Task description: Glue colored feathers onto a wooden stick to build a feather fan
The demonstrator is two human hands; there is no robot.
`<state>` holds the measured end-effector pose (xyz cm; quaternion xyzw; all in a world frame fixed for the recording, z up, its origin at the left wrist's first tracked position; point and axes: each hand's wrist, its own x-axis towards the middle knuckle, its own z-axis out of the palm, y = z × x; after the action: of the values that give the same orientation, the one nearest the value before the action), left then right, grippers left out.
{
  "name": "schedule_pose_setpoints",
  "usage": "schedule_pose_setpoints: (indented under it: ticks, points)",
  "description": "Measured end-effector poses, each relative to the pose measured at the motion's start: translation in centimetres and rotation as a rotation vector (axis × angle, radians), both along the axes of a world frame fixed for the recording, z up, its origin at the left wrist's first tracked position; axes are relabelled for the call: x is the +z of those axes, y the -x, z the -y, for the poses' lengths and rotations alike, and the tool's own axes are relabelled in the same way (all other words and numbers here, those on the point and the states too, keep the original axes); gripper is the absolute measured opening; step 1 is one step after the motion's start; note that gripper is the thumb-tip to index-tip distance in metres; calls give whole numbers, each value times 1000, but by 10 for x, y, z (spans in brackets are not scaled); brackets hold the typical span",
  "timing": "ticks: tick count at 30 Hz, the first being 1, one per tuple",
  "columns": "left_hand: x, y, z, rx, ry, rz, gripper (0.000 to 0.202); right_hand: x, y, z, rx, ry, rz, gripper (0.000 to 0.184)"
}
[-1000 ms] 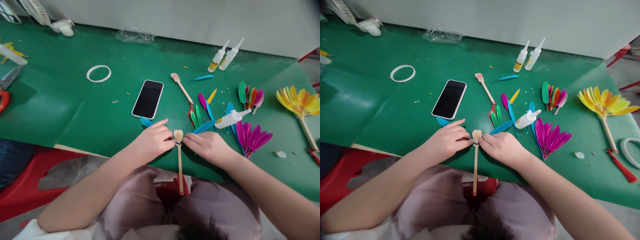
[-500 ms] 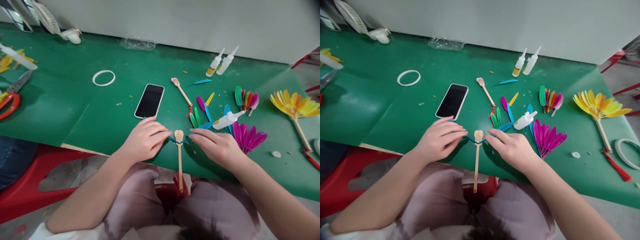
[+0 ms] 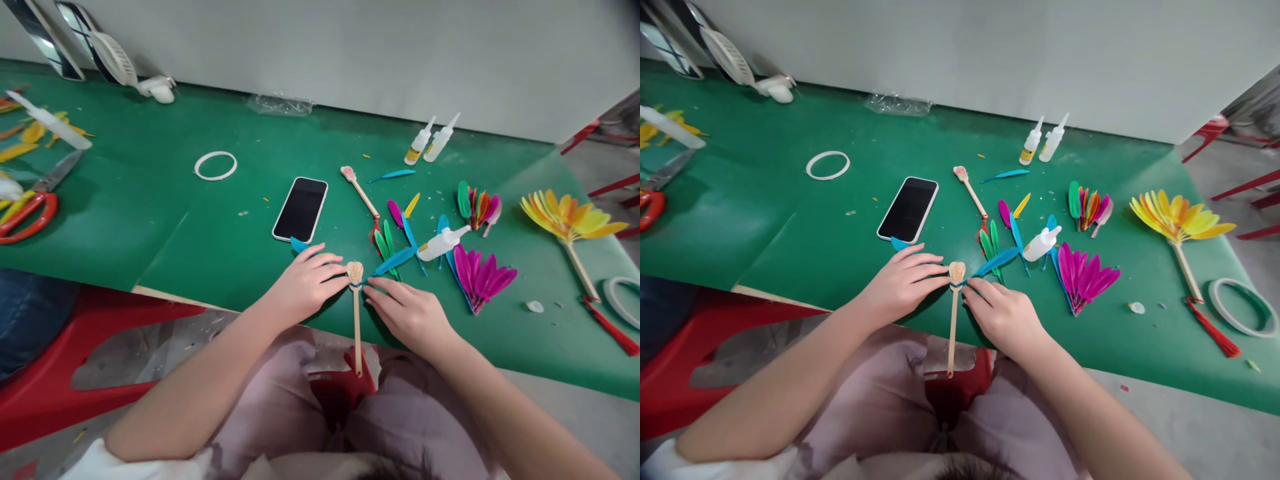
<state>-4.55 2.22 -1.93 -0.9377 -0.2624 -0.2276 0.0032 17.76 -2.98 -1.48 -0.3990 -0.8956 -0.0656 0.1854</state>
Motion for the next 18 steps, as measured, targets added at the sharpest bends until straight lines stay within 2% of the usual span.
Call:
schedule_pose_setpoints:
  ticks: [7,11,13,14,16,18]
  points:
    - [-4,-2,-3,-44,-1,-6,22,-7,5,3,29,44,-2,27]
    - [-3,-2,-3,-44,-9,10,22,-2,2,3,28,44,-58,24]
    - [-1,-2,-1,-26,-19,36,22,3,-6,3,-81,21,-121,18]
    - [0,-2,0,-11,-23,53,23,5,-12,3,-181,8,-148,14]
    - [2,-1,2,27,-27,87,25,7,-24,3,-447,4,-163,13]
    - [4,-2,5,53,-22,116,29,6,-36,2,-678,46,-117,22]
